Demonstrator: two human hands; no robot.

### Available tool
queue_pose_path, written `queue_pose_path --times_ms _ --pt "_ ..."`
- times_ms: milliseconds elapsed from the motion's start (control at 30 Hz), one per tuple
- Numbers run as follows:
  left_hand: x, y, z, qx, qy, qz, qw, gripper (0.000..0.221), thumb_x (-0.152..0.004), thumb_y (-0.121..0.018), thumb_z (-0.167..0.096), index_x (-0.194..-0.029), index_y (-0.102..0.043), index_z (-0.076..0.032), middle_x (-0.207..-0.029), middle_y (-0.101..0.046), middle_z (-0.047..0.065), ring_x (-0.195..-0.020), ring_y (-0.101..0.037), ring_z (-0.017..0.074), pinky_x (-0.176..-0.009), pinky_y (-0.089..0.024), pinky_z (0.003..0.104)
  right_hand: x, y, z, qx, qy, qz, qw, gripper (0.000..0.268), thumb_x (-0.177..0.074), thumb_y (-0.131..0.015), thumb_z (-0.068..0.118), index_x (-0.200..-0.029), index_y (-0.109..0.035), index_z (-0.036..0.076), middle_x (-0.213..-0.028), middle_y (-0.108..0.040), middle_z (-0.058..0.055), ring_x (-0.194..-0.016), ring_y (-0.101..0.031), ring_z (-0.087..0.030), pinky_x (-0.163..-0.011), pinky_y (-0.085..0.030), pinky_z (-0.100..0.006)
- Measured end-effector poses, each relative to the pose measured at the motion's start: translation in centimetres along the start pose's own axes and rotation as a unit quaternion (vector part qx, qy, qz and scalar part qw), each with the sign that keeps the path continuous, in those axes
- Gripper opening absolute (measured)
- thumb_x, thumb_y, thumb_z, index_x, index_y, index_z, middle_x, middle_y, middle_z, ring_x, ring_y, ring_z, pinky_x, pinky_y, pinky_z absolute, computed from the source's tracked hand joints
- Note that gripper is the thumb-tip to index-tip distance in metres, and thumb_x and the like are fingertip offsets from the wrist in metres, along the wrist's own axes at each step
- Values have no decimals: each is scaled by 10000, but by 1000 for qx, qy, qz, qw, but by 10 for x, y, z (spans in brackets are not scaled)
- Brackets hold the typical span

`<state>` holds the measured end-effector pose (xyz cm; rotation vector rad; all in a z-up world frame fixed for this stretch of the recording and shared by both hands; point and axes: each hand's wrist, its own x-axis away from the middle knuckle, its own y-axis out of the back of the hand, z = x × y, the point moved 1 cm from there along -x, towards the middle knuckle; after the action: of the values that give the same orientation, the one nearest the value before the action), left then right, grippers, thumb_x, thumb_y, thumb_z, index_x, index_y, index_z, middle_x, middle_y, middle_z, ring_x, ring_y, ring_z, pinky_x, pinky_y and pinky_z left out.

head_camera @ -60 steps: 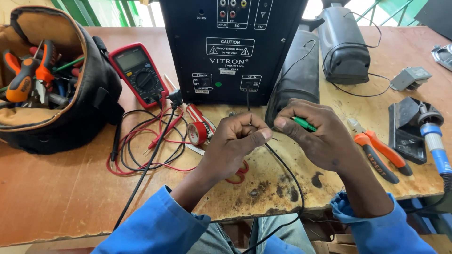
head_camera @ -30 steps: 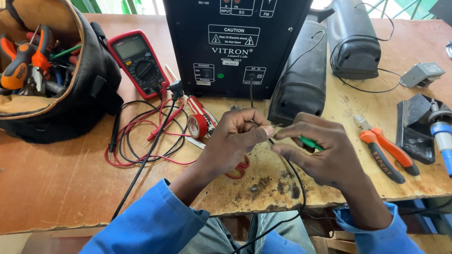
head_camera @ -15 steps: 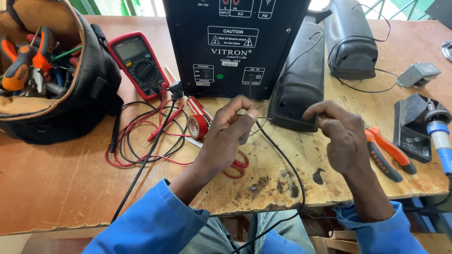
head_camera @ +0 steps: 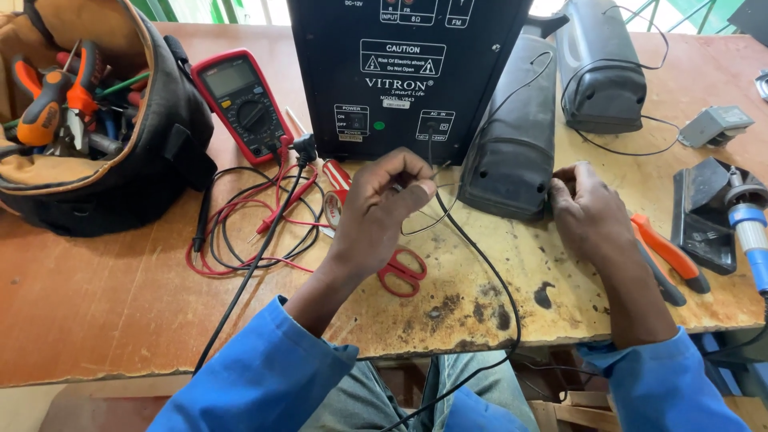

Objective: Soldering and repairing speaker wire connections on a workbench using various tools.

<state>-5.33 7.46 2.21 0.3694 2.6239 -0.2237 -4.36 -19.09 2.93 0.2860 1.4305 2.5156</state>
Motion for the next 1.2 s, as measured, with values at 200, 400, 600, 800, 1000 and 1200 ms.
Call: queue_pose_path --times_ms 200,400,600,800,1000,1200 --pt "0 4 -2 -31 18 -19 999 96 -941 -648 -174 -854 -645 -132 -766 -575 -43 -686 -474 59 -622 -412 218 9 -6 -13 -16 117 -179 977 217 -1047 -591 292 -1140 -679 116 -943 -723 -92 -735 -647 -292 -686 -490 -467" --pt "1 5 -5 -24 13 -5 1000 109 -919 -658 -153 -818 -625 -129 -688 -511 -53 -610 -412 44 -540 -352 214 53 -15 45 -51 355 -83 930 131 -938 -751 216 -936 -796 94 -888 -753 -51 -693 -652 -158 -630 -532 -290" --pt "1 8 -6 13 -35 7 999 59 -835 -708 -115 -806 -682 -72 -597 -506 1 -618 -523 60 -558 -426 213 43 -40 91 36 352 28 935 166 -886 -735 209 -903 -800 57 -558 -623 -96 -514 -618 -294 -519 -525 -420" --pt "2 2 -5 -10 -38 42 998 42 -808 -697 -100 -774 -681 -82 -570 -486 -2 -576 -493 55 -541 -437 213 6 -68 77 17 282 59 957 26 -740 -698 49 -734 -723 44 -484 -529 -102 -452 -534 -273 -458 -391 -357" --pt "2 0 -13 -10 -54 54 997 81 -820 -717 -130 -755 -678 -99 -560 -489 -11 -553 -490 41 -547 -456 210 26 -27 99 -341 289 90 890 72 -934 -722 81 -899 -784 87 -634 -604 -15 -586 -508 -96 -512 -423 -222" --pt "6 -3 -12 -47 -66 88 993 78 -795 -721 -153 -758 -667 -110 -544 -462 -13 -561 -452 62 -534 -429 237 31 -16 99 -472 254 87 840 120 -996 -713 164 -972 -762 57 -649 -510 0 -579 -495 -38 -486 -395 -158"
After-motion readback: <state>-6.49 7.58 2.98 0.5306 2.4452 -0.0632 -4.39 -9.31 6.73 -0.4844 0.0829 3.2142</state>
